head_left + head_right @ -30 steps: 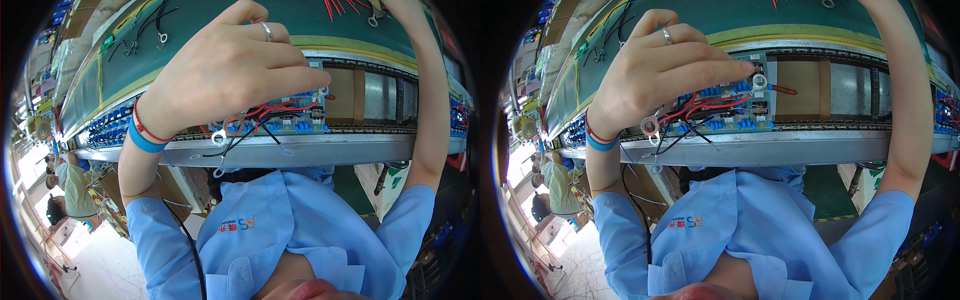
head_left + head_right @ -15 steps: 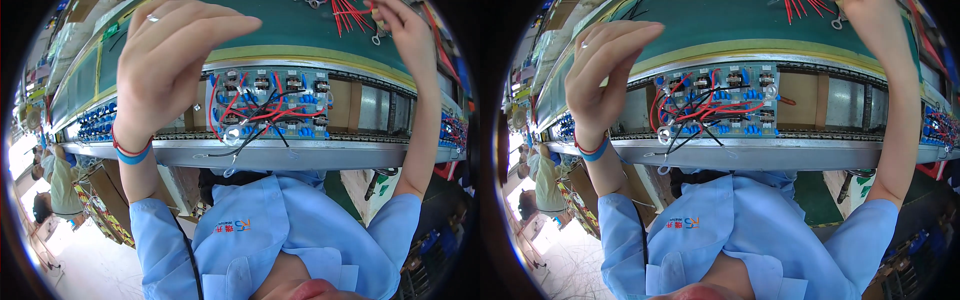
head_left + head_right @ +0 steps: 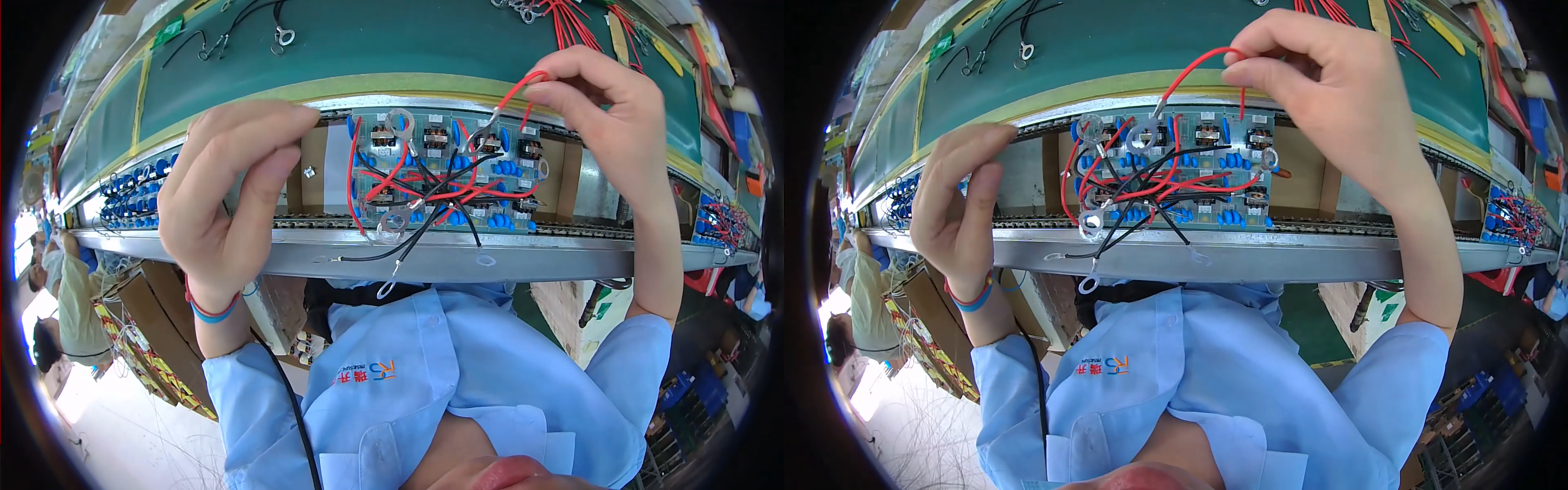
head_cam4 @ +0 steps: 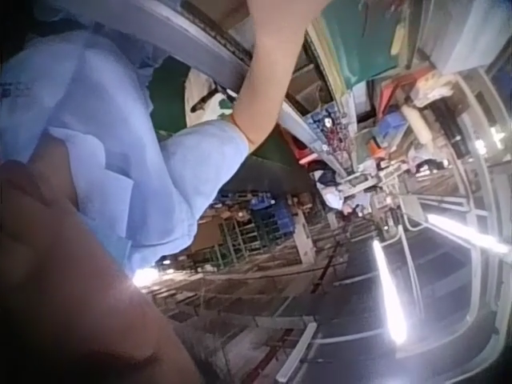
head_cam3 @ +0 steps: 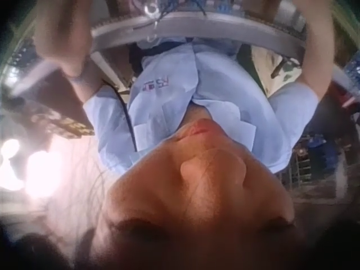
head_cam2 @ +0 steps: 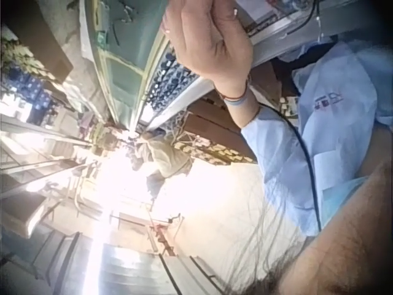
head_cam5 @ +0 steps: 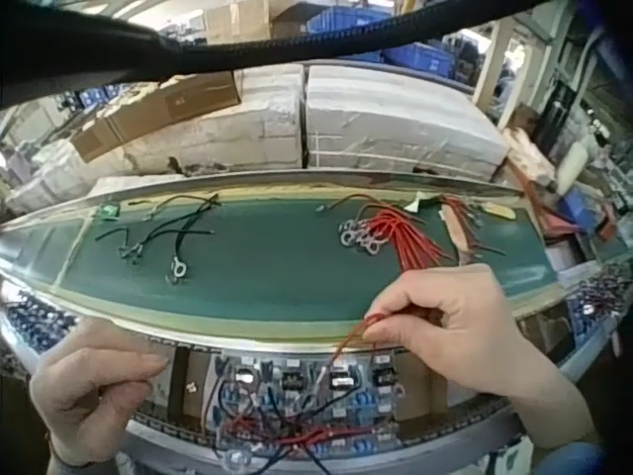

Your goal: Assembling components onto a circuit board on a conveyor belt.

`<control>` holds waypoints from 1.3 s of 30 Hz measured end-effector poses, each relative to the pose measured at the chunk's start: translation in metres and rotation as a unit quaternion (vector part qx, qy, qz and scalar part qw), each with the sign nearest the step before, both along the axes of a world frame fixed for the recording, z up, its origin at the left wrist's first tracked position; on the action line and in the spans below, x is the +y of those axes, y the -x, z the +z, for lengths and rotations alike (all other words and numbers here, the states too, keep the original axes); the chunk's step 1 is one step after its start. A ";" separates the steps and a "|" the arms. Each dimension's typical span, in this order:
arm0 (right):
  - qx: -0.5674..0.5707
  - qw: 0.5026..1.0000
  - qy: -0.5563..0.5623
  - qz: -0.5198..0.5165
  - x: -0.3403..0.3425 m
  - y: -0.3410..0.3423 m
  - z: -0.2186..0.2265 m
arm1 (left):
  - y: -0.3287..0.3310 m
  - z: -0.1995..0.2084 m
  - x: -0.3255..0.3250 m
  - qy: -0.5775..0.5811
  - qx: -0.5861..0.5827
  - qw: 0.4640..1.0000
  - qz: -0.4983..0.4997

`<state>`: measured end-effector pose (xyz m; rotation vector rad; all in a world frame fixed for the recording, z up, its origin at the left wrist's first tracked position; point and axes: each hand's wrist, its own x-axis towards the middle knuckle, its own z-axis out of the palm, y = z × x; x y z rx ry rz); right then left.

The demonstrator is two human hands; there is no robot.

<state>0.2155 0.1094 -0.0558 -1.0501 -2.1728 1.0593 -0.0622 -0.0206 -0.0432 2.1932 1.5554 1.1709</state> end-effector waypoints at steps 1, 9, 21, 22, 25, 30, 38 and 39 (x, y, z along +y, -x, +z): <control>-0.017 0.999 -0.001 0.029 -0.001 0.003 -0.002 | 0.000 0.000 -0.003 -0.004 -0.004 1.000 -0.001; -0.006 0.998 -0.061 0.027 0.001 0.007 -0.018 | 0.005 -0.012 -0.011 0.023 -0.004 1.000 0.020; -0.036 0.987 -0.146 0.063 -0.011 0.005 -0.012 | 0.008 -0.003 -0.036 0.066 0.016 0.997 0.022; -0.036 0.991 -0.122 0.043 -0.015 0.002 -0.010 | 0.007 0.000 -0.041 0.068 0.022 0.997 0.027; -0.057 0.992 -0.110 0.008 -0.022 -0.006 0.003 | 0.004 0.003 -0.050 0.116 0.093 0.988 -0.028; -0.047 0.976 -0.204 0.064 -0.067 -0.020 0.027 | -0.004 -0.007 -0.060 0.107 0.140 0.984 -0.020; -0.066 0.926 -0.269 0.258 -0.152 0.033 -0.011 | 0.002 -0.023 -0.039 0.035 0.175 0.981 0.080; -0.099 0.924 -0.264 0.259 -0.155 0.042 -0.011 | 0.005 -0.023 -0.037 0.046 0.159 0.984 0.065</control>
